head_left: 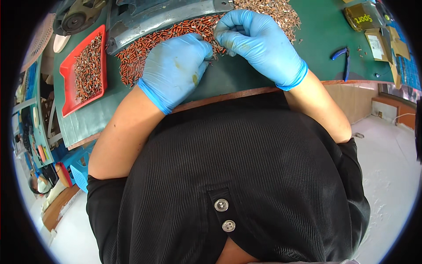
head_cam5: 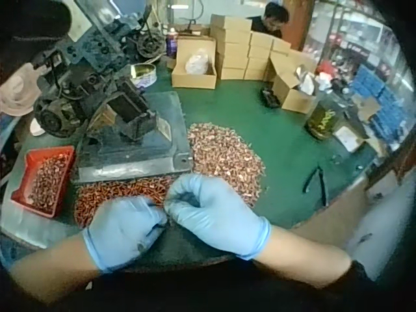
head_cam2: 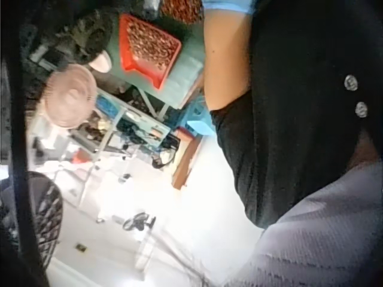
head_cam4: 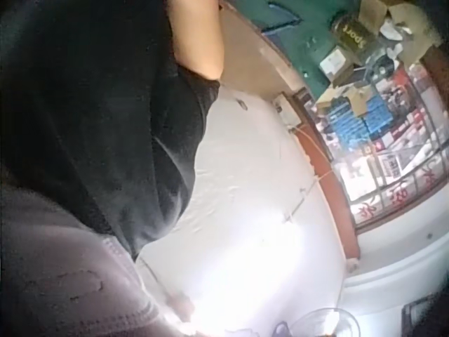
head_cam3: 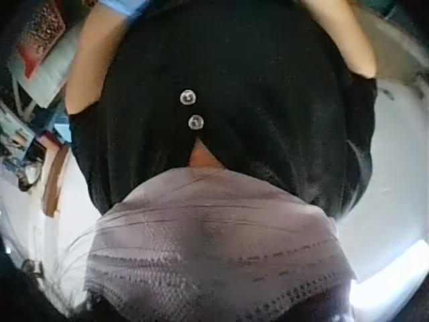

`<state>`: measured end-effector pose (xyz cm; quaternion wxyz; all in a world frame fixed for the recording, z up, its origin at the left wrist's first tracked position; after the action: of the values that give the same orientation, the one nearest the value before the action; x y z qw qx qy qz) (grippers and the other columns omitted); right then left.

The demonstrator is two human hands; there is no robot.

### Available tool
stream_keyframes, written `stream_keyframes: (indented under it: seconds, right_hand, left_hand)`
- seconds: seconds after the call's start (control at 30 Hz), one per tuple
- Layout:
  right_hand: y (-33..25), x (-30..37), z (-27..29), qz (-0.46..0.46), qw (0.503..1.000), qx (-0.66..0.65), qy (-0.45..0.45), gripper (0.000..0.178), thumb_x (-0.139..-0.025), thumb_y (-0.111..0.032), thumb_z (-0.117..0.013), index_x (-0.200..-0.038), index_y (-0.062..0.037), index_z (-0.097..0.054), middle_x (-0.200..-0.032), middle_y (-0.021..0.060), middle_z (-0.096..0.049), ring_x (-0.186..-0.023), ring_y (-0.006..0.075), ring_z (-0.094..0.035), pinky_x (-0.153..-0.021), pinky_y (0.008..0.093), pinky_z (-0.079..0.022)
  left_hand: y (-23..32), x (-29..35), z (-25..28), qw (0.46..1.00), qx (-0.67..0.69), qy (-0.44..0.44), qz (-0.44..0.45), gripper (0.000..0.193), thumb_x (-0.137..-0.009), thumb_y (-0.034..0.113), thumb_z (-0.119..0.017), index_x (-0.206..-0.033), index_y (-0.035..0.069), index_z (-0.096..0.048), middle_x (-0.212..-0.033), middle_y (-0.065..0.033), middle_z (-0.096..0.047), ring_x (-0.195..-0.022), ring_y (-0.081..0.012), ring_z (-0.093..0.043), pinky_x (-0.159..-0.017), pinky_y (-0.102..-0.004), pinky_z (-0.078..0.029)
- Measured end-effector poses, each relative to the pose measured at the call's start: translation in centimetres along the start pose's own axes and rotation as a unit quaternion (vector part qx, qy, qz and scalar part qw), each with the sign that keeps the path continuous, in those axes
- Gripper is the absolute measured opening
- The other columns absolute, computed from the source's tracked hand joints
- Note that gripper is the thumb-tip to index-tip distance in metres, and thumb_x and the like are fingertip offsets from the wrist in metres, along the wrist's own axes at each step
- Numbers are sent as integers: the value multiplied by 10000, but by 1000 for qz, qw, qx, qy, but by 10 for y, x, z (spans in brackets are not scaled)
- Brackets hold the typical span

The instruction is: The person repeatedly picks up small electrical wires and components from the table, connects them by hand, and feeds them into a tabletop machine.

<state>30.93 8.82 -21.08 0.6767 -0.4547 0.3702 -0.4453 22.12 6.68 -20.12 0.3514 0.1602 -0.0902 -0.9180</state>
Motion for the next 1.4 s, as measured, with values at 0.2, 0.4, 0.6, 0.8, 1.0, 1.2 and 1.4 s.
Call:
stream_keyframes:
  seconds: [0.2, 0.4, 0.6, 0.8, 1.0, 1.2, 1.4]
  right_hand:
    - [4, 2, 7, -3, 1000, 17, 18, 142, -864, -78, -595, -970, 16, -611, -783, 34, -595, -677, 88, -547, -663, 222, -475]
    - [16, 4, 4, -58, 997, 28, 29, 107, -882, -53, -567, -956, 24, -571, -830, 63, -618, -751, 135, -654, -628, 234, -521]
    - [2, -2, 1, -35, 994, -19, 103, 109, -900, -42, -551, -986, 24, -544, -805, 73, -616, -712, 126, -635, -619, 232, -519]
    - [-20, -13, 7, 38, 988, -25, 149, 80, -910, -27, -542, -968, 26, -523, -746, 59, -593, -633, 88, -566, -575, 214, -477]
    - [-36, -42, 13, 31, 984, -59, 163, 94, -848, -42, -594, -908, 19, -556, -723, 94, -601, -626, 148, -578, -588, 262, -479]
    - [-67, -104, 20, 33, 986, -73, 149, 98, -893, -56, -561, -939, 31, -555, -741, 47, -592, -640, 79, -551, -584, 213, -455]
    - [-89, -176, 22, 80, 979, -6, 188, 122, -852, -77, -601, -905, 31, -621, -726, 50, -620, -652, 92, -563, -608, 236, -468]
  left_hand:
    - [1, -5, -8, 998, -42, -50, -4, 92, -754, 135, -595, -807, 65, -621, -814, -139, -608, -775, -313, -616, -677, -421, -497]
    - [-13, -5, 28, 992, 75, 83, 54, 116, -700, 83, -677, -777, 62, -593, -726, -99, -595, -690, -268, -595, -632, -369, -484]
    - [-8, -4, 57, 978, 79, 175, 82, 118, -736, 17, -664, -848, 19, -625, -724, -62, -596, -570, -112, -520, -542, -252, -437]
    - [-38, 0, 55, 917, 298, 204, 167, 99, -823, 42, -642, -914, 10, -617, -758, -11, -612, -632, -74, -527, -608, -214, -445]
    - [-70, -4, 48, 769, 577, 134, 240, 101, -843, 58, -640, -918, -8, -623, -751, -38, -625, -629, -76, -573, -574, -196, -456]
    - [-118, -21, 119, 802, 459, 282, 257, 127, -809, 54, -671, -913, -18, -659, -771, -50, -655, -640, -72, -580, -579, -199, -452]
    - [-159, -39, 176, 810, 292, 475, 181, 119, -782, 76, -700, -864, -9, -689, -663, -16, -635, -557, -44, -514, -552, -187, -426]
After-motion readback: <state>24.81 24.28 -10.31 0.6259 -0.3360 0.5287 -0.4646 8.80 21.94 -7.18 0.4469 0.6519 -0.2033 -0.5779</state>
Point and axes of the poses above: each hand's wrist, its own x-axis away from the middle knuckle, its own z-axis out of the back of the hand, y = z × x, the point moved 10 cm from there along -x, towards the middle knuckle
